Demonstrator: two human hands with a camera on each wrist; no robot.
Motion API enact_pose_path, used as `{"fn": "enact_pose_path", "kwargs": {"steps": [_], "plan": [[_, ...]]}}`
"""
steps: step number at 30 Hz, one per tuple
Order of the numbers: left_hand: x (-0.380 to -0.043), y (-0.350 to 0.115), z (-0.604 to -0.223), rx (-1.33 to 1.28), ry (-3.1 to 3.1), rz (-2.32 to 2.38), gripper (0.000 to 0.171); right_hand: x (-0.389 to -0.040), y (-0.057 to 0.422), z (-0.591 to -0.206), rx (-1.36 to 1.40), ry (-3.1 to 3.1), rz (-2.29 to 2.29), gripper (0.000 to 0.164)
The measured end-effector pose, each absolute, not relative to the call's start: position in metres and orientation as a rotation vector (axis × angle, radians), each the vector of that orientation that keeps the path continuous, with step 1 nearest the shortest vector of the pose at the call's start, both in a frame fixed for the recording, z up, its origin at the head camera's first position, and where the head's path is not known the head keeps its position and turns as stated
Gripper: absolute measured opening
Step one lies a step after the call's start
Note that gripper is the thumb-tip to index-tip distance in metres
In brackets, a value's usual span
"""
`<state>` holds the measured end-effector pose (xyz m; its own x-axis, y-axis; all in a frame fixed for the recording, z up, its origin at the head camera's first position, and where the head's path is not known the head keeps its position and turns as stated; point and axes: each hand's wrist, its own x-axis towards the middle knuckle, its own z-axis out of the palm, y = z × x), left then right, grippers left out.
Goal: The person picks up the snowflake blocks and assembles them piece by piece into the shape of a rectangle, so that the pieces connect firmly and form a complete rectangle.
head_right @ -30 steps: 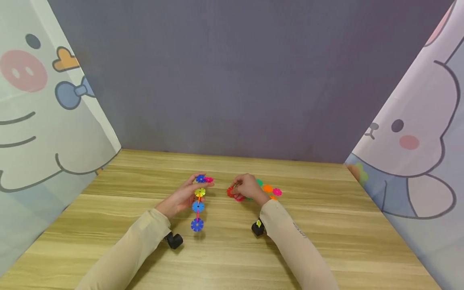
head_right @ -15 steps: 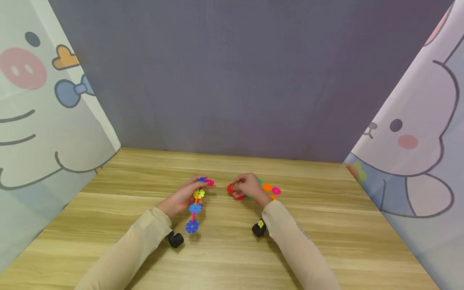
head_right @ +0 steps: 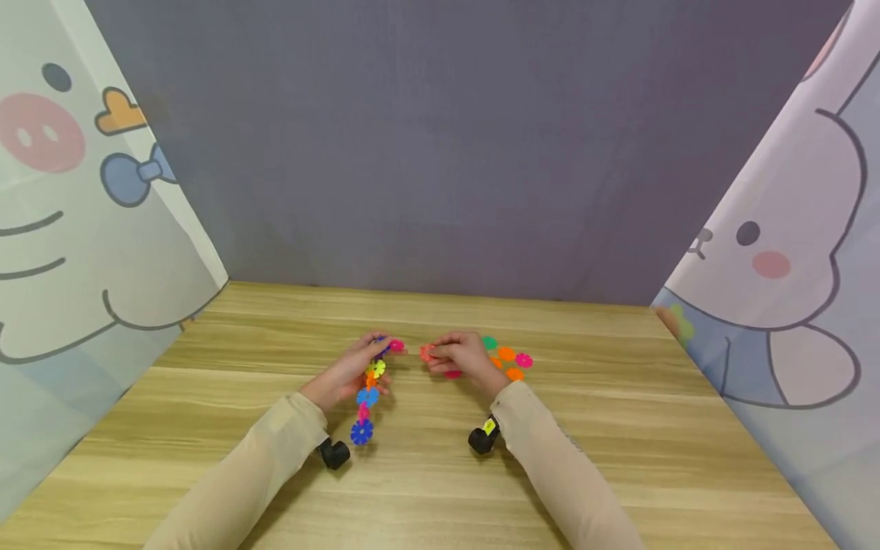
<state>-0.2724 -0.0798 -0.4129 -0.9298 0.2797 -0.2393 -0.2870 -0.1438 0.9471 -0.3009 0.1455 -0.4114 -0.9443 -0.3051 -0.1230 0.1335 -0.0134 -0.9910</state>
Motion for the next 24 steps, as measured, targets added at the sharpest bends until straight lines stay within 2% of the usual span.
{"fn": "enact_pose_path", "kwargs": {"steps": [10,24], "plan": [[-0.276,-0.077,-0.412,0.094,1.747,2.107,0.048,-0.300,0.137,-0.404,-0.149,1.865,-2.158,0.021],[-0.275,-0.070,-0.408,0.074,1.757,2.096,0.045,-0.297,0.126,-0.399,-0.164,1.749,-2.283,0.009]]}}
